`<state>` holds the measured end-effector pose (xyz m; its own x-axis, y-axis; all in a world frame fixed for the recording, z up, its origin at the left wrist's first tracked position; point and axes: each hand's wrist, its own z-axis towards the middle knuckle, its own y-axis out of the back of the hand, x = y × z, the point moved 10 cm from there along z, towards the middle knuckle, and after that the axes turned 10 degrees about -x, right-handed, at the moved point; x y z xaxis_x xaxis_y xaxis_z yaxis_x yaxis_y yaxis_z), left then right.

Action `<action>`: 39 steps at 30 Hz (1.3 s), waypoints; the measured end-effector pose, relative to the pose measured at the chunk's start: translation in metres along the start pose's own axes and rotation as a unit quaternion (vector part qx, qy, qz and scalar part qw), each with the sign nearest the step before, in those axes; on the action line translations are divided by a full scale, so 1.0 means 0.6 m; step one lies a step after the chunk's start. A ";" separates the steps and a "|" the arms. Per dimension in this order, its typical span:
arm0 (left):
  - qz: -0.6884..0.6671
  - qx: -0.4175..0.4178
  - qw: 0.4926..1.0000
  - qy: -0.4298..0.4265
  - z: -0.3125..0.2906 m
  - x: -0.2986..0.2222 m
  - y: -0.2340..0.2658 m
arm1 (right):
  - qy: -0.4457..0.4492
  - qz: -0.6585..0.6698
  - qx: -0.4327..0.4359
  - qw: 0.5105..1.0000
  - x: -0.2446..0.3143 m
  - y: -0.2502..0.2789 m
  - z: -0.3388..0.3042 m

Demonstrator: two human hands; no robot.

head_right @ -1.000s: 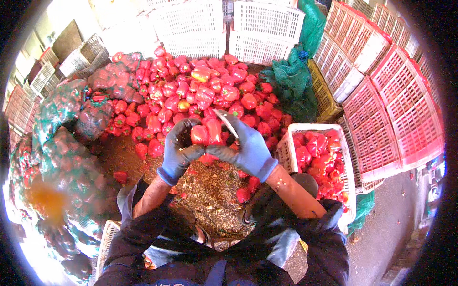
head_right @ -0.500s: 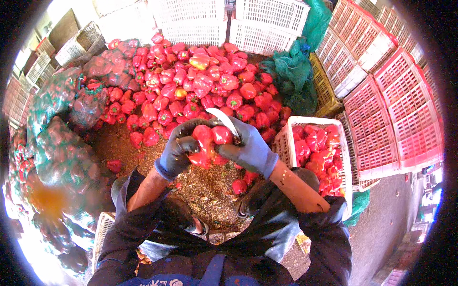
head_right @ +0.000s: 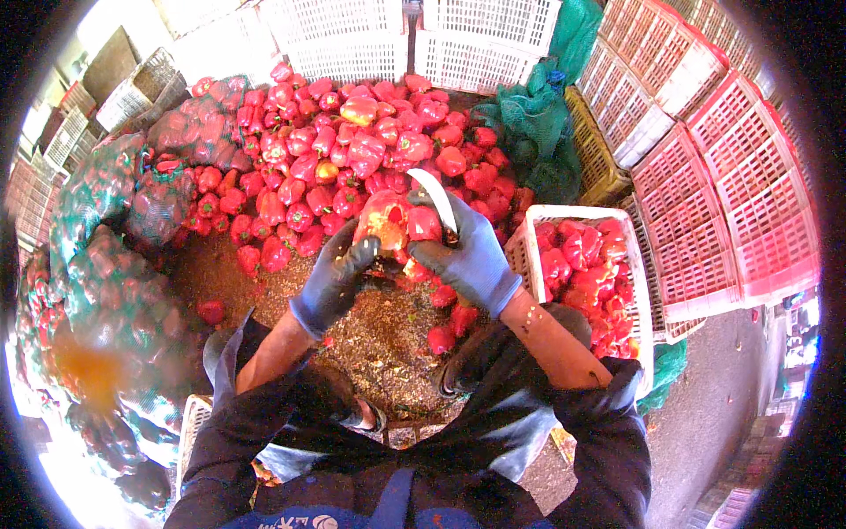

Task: The person processes peppers by cutting off the tops using a curved blade and placing the trimmed produce into a white plastic crate.

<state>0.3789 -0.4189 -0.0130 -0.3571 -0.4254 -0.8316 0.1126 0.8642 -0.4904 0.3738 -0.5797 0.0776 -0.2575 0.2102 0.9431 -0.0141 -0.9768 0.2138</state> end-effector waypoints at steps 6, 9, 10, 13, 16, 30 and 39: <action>-0.011 -0.086 0.996 0.009 0.024 0.023 0.028 | 0.020 -0.012 0.081 0.996 0.015 -0.039 -0.012; -0.015 -0.123 0.992 -0.032 0.034 0.000 0.047 | 0.003 0.045 0.095 0.994 0.012 -0.043 -0.010; 0.016 -0.134 0.989 -0.063 0.047 -0.005 0.067 | -0.021 0.068 0.091 0.993 -0.001 -0.040 -0.007; -0.030 -0.053 0.994 -0.086 0.056 -0.039 0.064 | -0.077 0.048 0.089 0.992 -0.013 -0.023 -0.008; 0.105 -0.082 0.979 -0.157 0.064 -0.051 0.090 | -0.117 -0.019 0.153 0.981 -0.027 -0.022 -0.018; 0.166 -0.052 0.965 -0.196 0.028 -0.045 0.011 | 0.039 -0.038 -0.010 0.998 -0.042 -0.001 -0.004; 0.108 0.003 0.976 -0.187 0.029 -0.032 0.003 | 0.062 -0.291 -0.046 0.954 -0.069 -0.033 0.008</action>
<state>0.4021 -0.4141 -0.0023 0.0397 -0.3036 -0.9520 0.1540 0.9432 -0.2944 0.3893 -0.5685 0.0356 -0.2925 0.7170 0.6327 -0.2726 -0.6967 0.6635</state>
